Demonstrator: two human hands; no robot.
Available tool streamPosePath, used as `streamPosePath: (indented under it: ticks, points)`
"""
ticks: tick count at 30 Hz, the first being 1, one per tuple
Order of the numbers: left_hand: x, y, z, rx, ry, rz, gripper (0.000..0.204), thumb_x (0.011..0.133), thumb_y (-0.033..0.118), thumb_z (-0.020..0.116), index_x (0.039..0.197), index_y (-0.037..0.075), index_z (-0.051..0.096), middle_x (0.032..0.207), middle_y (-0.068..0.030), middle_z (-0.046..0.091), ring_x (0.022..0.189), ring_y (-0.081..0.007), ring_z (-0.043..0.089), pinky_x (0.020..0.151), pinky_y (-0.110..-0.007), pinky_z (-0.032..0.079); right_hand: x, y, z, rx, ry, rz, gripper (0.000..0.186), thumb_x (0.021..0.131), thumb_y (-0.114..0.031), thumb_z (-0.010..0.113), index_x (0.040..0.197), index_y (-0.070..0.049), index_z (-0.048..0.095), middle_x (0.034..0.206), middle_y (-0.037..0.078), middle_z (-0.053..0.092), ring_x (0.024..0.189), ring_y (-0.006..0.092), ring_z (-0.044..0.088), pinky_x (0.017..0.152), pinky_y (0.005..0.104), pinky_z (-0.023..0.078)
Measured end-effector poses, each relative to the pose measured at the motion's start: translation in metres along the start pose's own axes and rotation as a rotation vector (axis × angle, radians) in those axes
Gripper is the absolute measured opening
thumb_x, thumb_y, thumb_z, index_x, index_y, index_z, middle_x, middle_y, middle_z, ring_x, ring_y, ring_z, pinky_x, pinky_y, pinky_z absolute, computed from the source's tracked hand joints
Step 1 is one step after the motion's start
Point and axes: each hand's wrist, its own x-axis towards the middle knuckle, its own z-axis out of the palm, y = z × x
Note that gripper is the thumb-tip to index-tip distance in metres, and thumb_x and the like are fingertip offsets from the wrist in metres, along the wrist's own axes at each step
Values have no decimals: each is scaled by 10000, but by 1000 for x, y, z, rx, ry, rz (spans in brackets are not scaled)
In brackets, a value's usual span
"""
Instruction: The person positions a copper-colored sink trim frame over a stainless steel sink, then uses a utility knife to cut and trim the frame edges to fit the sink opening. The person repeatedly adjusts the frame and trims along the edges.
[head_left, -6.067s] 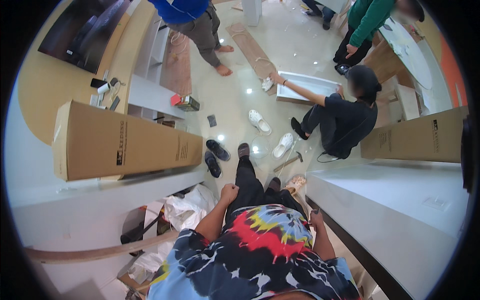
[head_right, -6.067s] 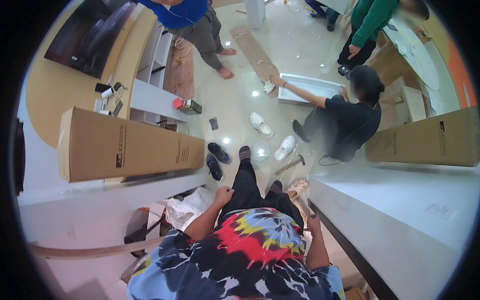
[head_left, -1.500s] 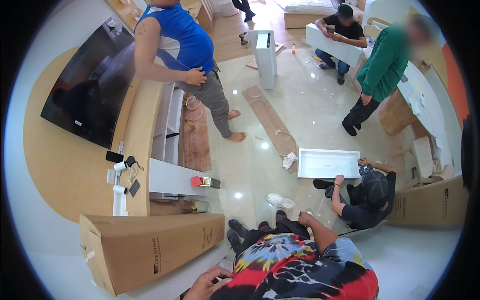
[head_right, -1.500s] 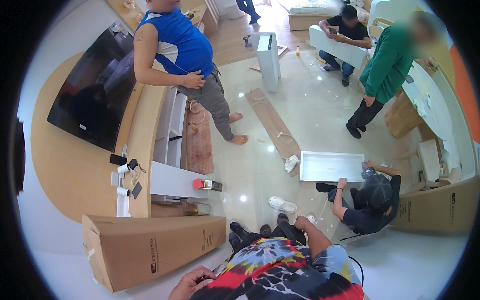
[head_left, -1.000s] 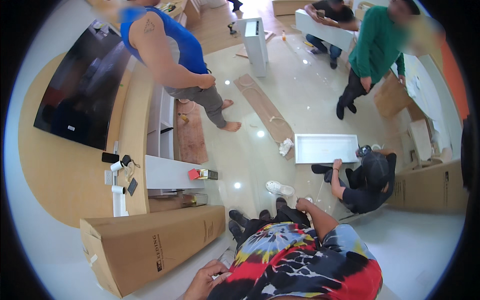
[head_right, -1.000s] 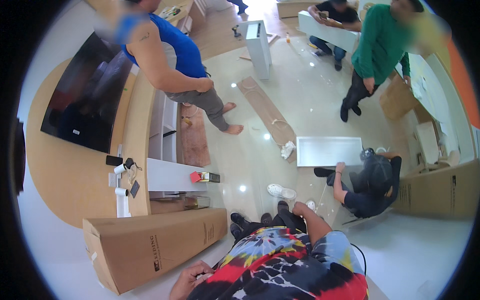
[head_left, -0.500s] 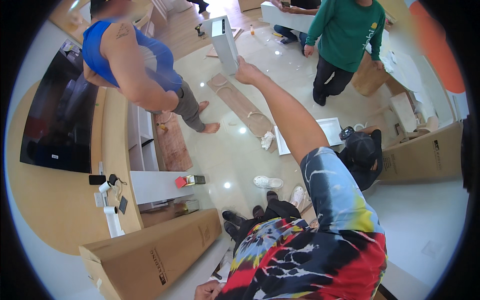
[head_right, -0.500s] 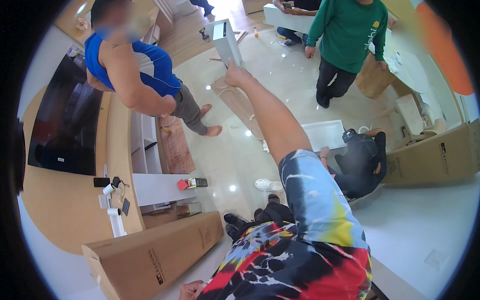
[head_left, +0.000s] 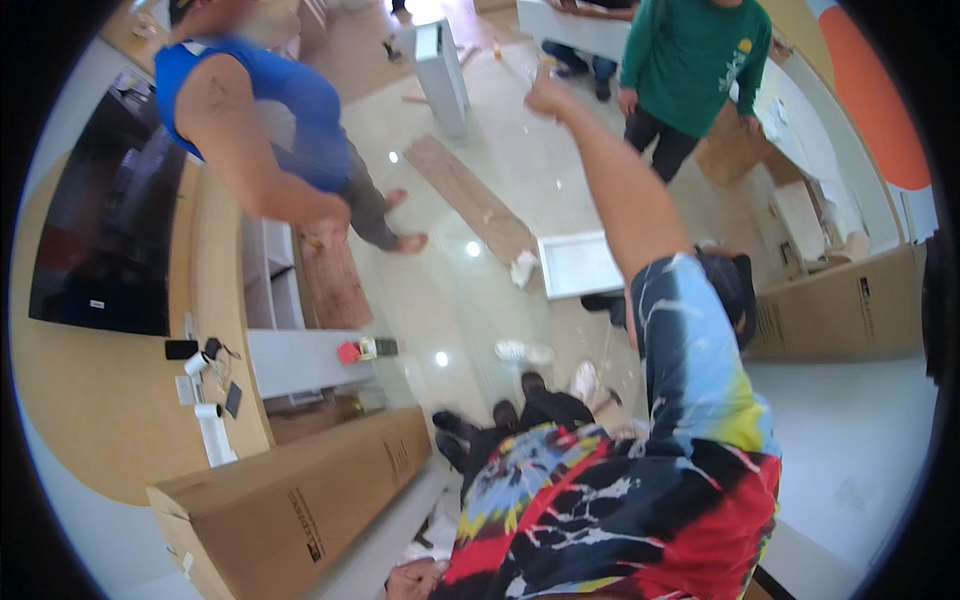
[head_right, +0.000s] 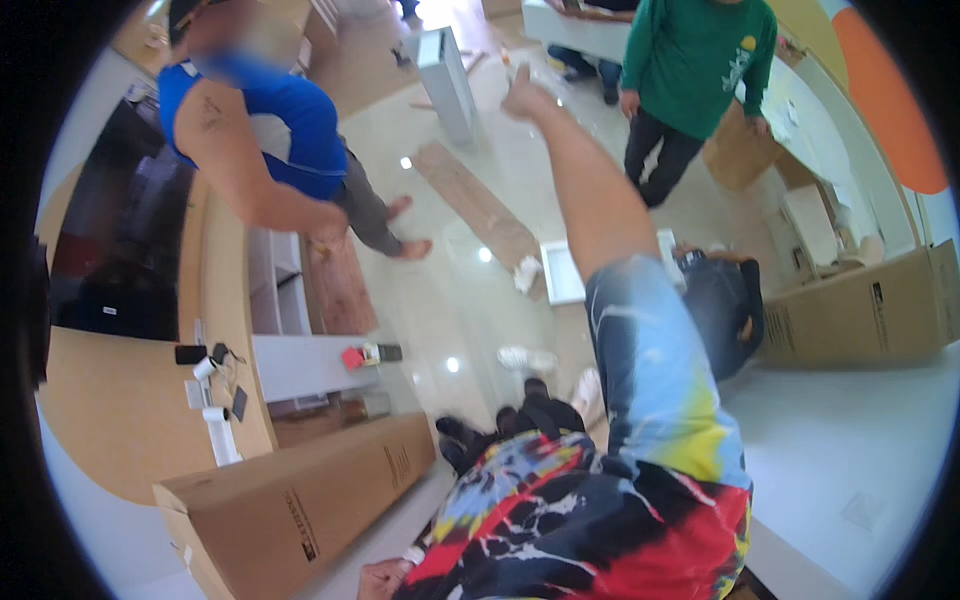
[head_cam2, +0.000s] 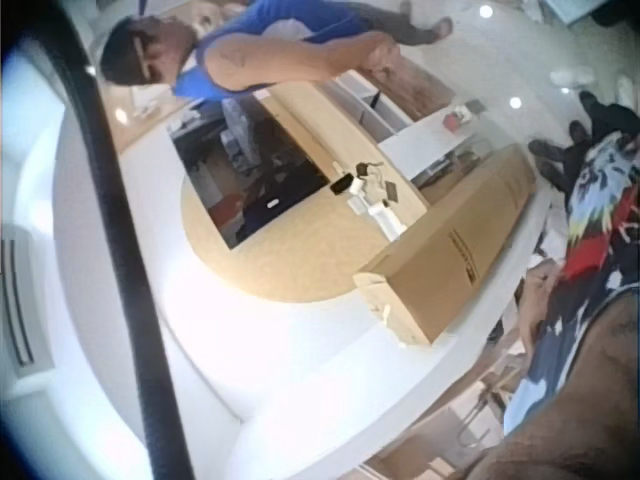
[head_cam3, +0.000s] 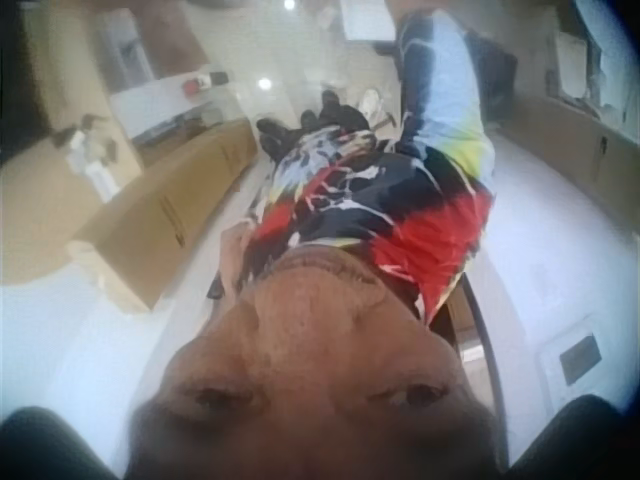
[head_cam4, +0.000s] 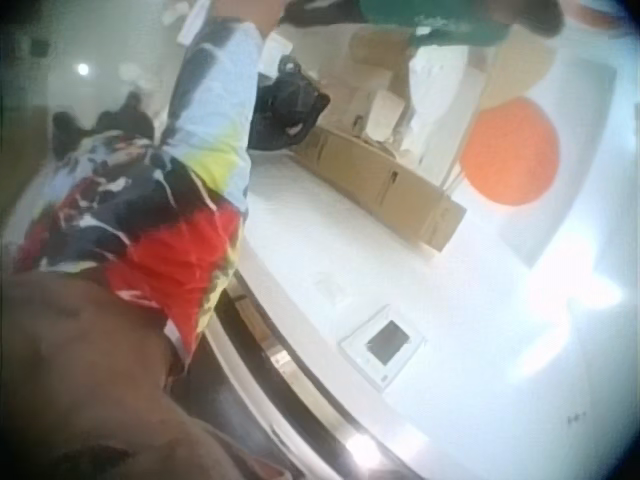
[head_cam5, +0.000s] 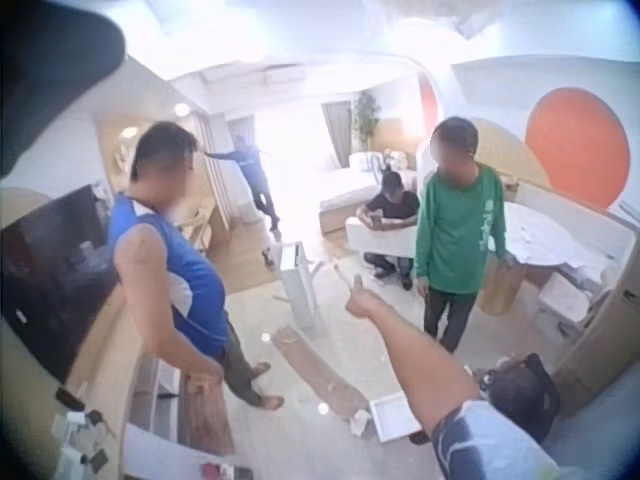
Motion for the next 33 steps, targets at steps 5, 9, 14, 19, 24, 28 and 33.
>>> streamPosePath:
  ticks: [5,9,14,19,24,28,33]
  points:
    - [42,-54,7,-223,207,78,321,961,260,630,777,-4,615,675,-50,588,581,-102,532,545,-250,406,30,54,-40,-17,-50,117,756,803,-316,766,1438,-118,408,1077,167,688,931,276,684,845,365,562]
    - [114,-157,27,-375,457,-160,328,971,321,618,812,34,613,658,-26,566,544,-105,536,496,-254,434,-48,86,0,3,-96,-52,550,848,-217,632,1333,-8,481,1008,188,677,823,288,676,664,391,554]
    - [168,-250,48,-265,333,-312,311,967,309,618,842,27,648,687,-33,602,574,-104,569,526,-266,468,-178,219,159,-31,-550,161,492,934,-253,462,1297,78,490,1157,257,637,808,401,695,626,529,598]
    - [209,-407,68,-15,295,-223,319,965,266,611,941,-41,697,762,-65,682,678,-107,600,631,-286,494,-380,276,265,96,-833,521,331,833,-131,498,1051,71,645,1021,249,685,866,426,692,687,561,601]
    - [226,-425,64,44,314,-127,311,966,235,597,949,-58,698,777,-65,699,706,-105,598,660,-288,487,-460,277,263,102,-1094,687,525,825,-117,468,1315,73,486,1212,296,586,998,440,656,657,514,625]
    - [208,-311,56,-86,327,-211,292,966,258,611,915,-19,688,734,-58,672,644,-125,609,595,-295,490,-480,274,254,278,-827,682,574,820,-111,456,1370,54,451,1279,286,549,1014,444,643,645,501,625]
    - [201,-267,39,-148,340,-345,268,966,279,621,890,22,630,723,-50,632,568,-138,610,517,-286,508,-495,287,284,333,-814,736,573,830,-121,457,1385,18,464,1319,279,533,1030,429,640,631,479,626]
